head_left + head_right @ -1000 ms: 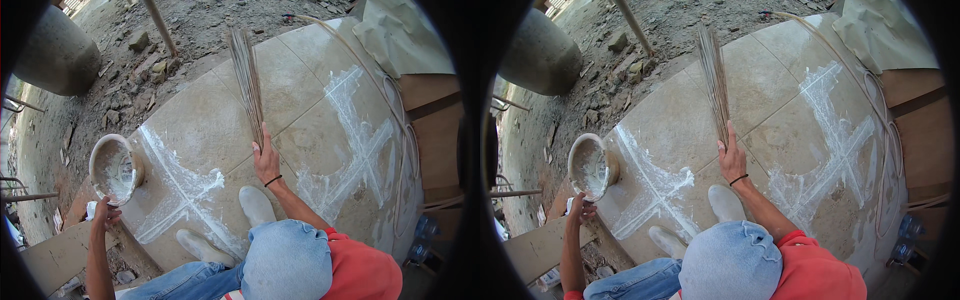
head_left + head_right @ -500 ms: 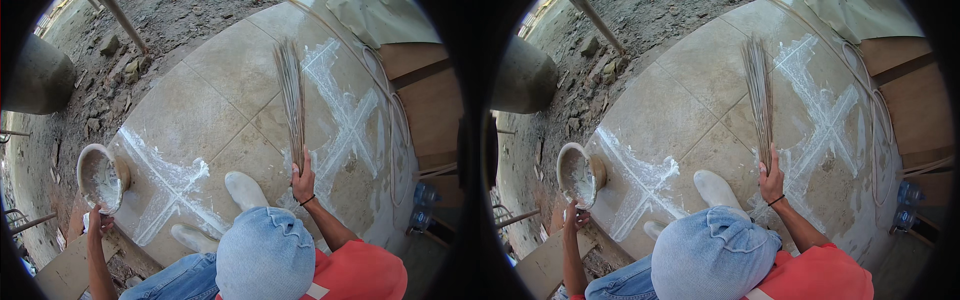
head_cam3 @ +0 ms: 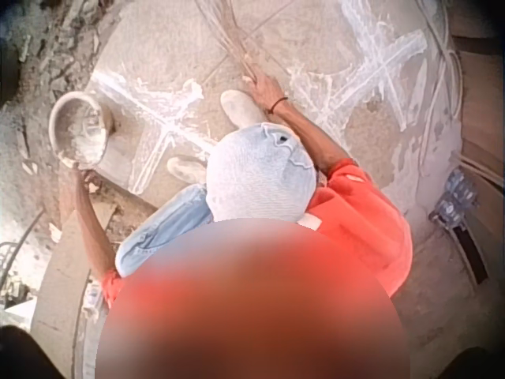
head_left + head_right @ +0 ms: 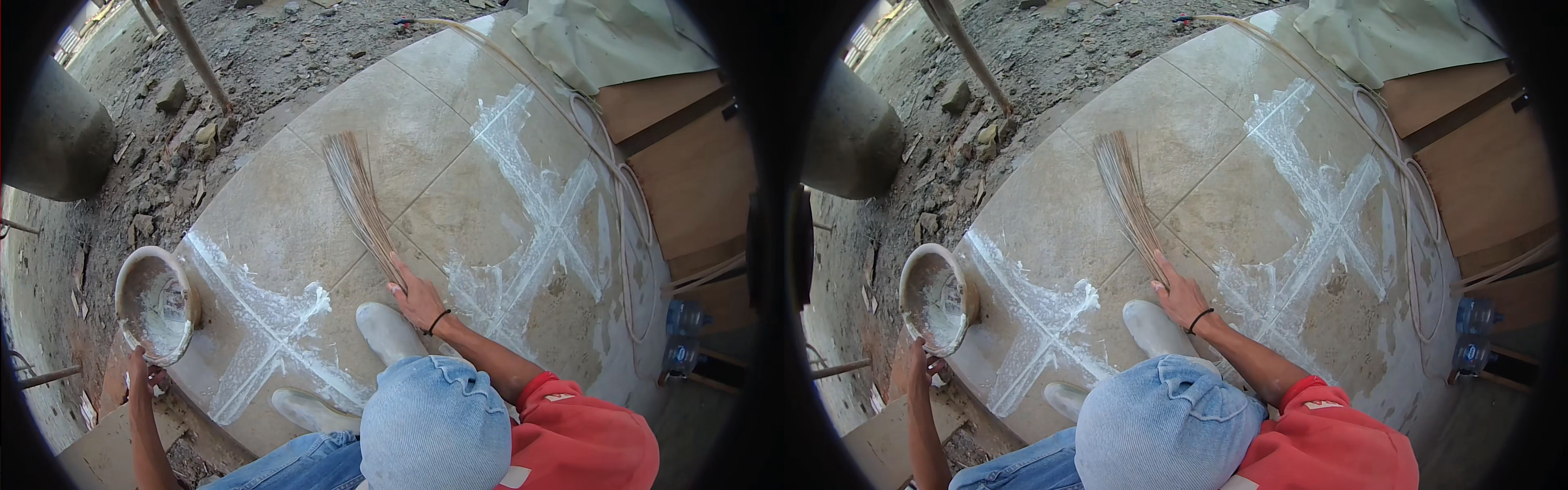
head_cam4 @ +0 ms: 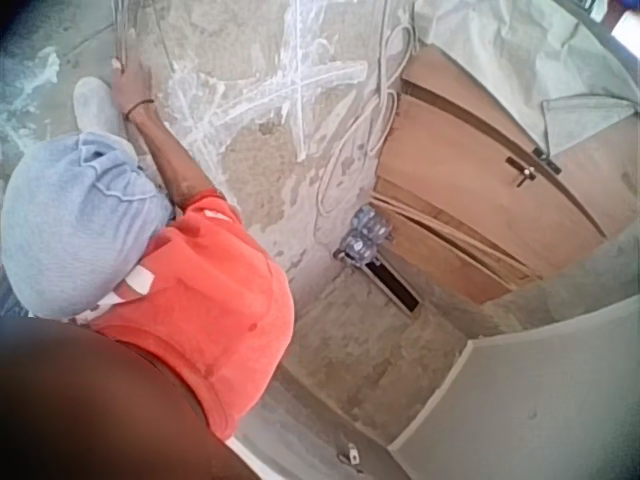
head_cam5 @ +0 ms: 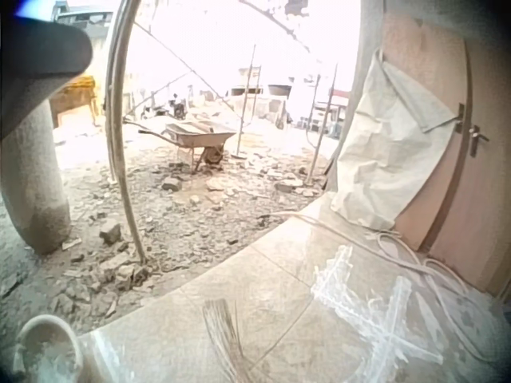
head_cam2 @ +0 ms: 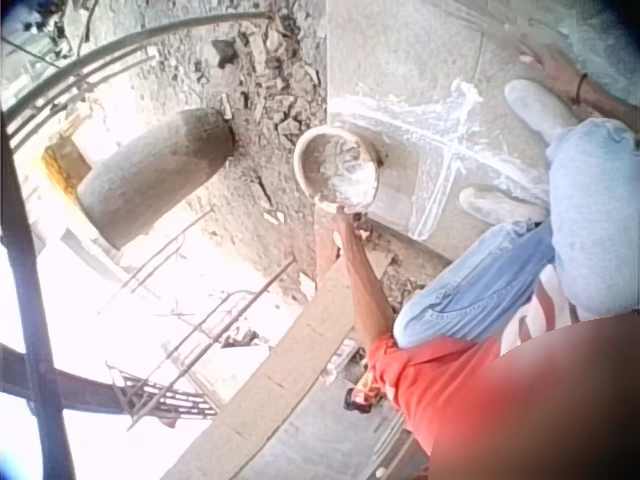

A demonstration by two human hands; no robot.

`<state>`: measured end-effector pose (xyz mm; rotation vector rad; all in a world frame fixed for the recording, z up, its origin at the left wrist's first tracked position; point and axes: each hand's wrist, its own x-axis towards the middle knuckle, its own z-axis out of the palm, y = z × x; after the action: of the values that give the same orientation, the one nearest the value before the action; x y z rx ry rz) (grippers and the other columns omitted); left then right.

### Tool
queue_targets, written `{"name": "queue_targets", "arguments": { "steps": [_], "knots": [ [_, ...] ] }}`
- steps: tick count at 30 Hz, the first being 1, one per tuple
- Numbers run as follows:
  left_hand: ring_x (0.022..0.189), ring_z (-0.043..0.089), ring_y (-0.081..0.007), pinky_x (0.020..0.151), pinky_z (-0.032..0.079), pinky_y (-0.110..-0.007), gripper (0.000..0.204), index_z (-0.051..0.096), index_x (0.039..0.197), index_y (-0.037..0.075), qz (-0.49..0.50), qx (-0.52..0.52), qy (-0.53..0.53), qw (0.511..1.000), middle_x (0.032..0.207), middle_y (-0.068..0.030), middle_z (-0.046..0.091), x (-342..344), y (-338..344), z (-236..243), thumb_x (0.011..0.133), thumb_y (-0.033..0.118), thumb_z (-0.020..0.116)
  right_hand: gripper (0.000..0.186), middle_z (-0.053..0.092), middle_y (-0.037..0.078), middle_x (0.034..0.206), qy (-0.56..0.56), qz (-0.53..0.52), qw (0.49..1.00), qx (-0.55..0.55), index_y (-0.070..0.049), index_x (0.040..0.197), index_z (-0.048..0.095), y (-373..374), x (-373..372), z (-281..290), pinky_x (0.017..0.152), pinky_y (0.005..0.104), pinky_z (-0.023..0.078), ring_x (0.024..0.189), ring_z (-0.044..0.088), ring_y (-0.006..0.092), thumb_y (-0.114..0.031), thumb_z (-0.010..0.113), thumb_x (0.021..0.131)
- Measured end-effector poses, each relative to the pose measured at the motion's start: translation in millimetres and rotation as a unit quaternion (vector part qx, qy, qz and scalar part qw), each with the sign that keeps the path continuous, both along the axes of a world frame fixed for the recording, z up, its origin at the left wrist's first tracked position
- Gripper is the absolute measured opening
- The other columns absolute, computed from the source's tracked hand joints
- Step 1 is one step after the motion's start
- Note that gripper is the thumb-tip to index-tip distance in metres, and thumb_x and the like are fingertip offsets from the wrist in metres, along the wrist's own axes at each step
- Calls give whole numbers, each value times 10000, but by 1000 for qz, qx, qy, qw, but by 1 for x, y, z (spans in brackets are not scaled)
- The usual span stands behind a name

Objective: Filling the gaps between laid floor tiles with white grout mix using a putty knife spatula.

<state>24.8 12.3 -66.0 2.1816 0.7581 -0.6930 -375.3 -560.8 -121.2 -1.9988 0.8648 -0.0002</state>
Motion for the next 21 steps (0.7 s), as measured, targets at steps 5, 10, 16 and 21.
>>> {"name": "queue_targets", "arguments": {
  "steps": [5, 10, 16, 21],
  "knots": [
    [1216, 616, -383, 961, 580, -561, 672, 245, 1581, 168, 79, -205, -64, 974, 1437, -186, 504, -11, -34, 21, 965, 187, 514, 762, 687, 318, 879, -37, 139, 989, -24, -164, 1646, 233, -11, 56, -5, 777, 584, 505, 860, 665, 543, -272, 619, 999],
    [1024, 717, -335, 719, 668, -456, 554, 366, 1492, 117, 19, -180, -142, 973, 1304, -162, 604, -20, -65, 46, 958, 44, 494, 591, 711, 289, 947, 3, 123, 983, -140, -49, 1445, 415, -6, 126, -23, 785, 605, 521, 880, 672, 533, -294, 671, 972],
    [890, 722, -244, 646, 665, -421, 351, 462, 1312, 70, -89, -185, -207, 957, 1109, -157, 665, -32, -151, 75, 972, 44, 549, 404, 668, 216, 1012, -37, 148, 913, -378, -48, 1276, 581, -24, 135, -37, 784, 501, 551, 856, 676, 441, -204, 717, 929],
    [932, 696, -214, 673, 665, -409, 324, 477, 1265, 70, -113, -251, -219, 936, 1139, -115, 650, -48, -191, 105, 960, 29, 578, 148, 685, 142, 902, -252, 212, 935, -130, -25, 1037, 714, 37, 200, 113, 750, 442, 546, 776, 682, 384, -101, 703, 911]
  ]
}}
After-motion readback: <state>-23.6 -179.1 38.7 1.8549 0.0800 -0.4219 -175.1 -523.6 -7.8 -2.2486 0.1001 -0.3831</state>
